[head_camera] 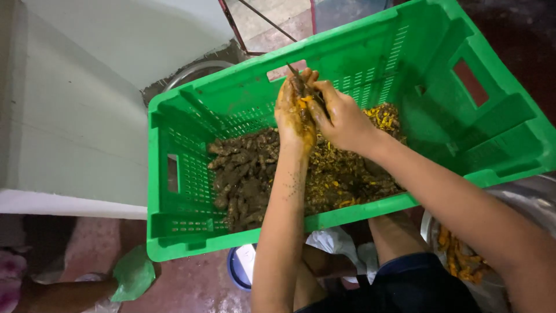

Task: Peeling the skin off turmeric roots using a small knife inside a green plastic crate

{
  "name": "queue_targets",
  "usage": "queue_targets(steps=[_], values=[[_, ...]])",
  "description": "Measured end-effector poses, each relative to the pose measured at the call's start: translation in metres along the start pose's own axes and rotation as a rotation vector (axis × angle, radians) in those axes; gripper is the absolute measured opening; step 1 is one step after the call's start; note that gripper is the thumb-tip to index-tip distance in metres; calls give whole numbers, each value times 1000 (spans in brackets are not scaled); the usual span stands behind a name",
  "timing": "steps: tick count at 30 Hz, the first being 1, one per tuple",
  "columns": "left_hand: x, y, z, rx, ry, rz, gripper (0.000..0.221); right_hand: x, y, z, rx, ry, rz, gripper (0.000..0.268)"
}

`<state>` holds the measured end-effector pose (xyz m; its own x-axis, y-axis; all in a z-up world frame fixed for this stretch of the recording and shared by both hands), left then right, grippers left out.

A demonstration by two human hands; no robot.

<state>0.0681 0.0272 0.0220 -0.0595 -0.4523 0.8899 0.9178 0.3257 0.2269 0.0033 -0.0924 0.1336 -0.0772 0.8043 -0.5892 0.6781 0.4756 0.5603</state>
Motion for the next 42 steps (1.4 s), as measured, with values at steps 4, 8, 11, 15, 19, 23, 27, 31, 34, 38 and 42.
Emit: queue_targets(steps=[4,8,11,15,19,23,27,31,34,38,42], values=[[21,-8,4,-8,57,-42,29,-22,16,-34,-19,138,137,21],[-8,11,6,16,43,-20,31,-16,8,-3,-53,193,184,22],[-11,11,14,2,-58,-3,30,-22,5,1,-85,21,90,15],[2,1,19,-93,-8,7,27,-32,-1,6,138,9,31,34],[6,-6,13,-223,-20,60,25,-28,-1,-1,122,177,-87,18],[9,-3,5,-276,69,26,25,-18,5,-16,-33,51,-148,25],[-15,7,0,-255,-86,115,26,7,-1,-6,-59,-316,-249,28],[-61,14,-5,-252,-200,193,30,14,-12,-7,-124,-536,-316,29],[-85,29,0,-236,-181,190,30,36,-34,19,-186,-755,-321,42],[-64,24,10,-227,-191,164,32,29,-26,20,-220,-718,-239,37],[-46,15,8,-253,-26,180,38,14,1,21,-90,-588,-231,29]])
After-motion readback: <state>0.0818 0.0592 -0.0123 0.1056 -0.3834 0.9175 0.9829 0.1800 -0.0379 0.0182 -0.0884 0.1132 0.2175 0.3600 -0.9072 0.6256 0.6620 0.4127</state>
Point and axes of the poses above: each hand's wrist, its own y-axis towards the middle knuckle, its own x-axis out of the palm, z = x × y, the point moved 8 cm from there along y, towards the middle knuckle, and after that the axes turned 4 degrees about -z, right-handed, at the moved point
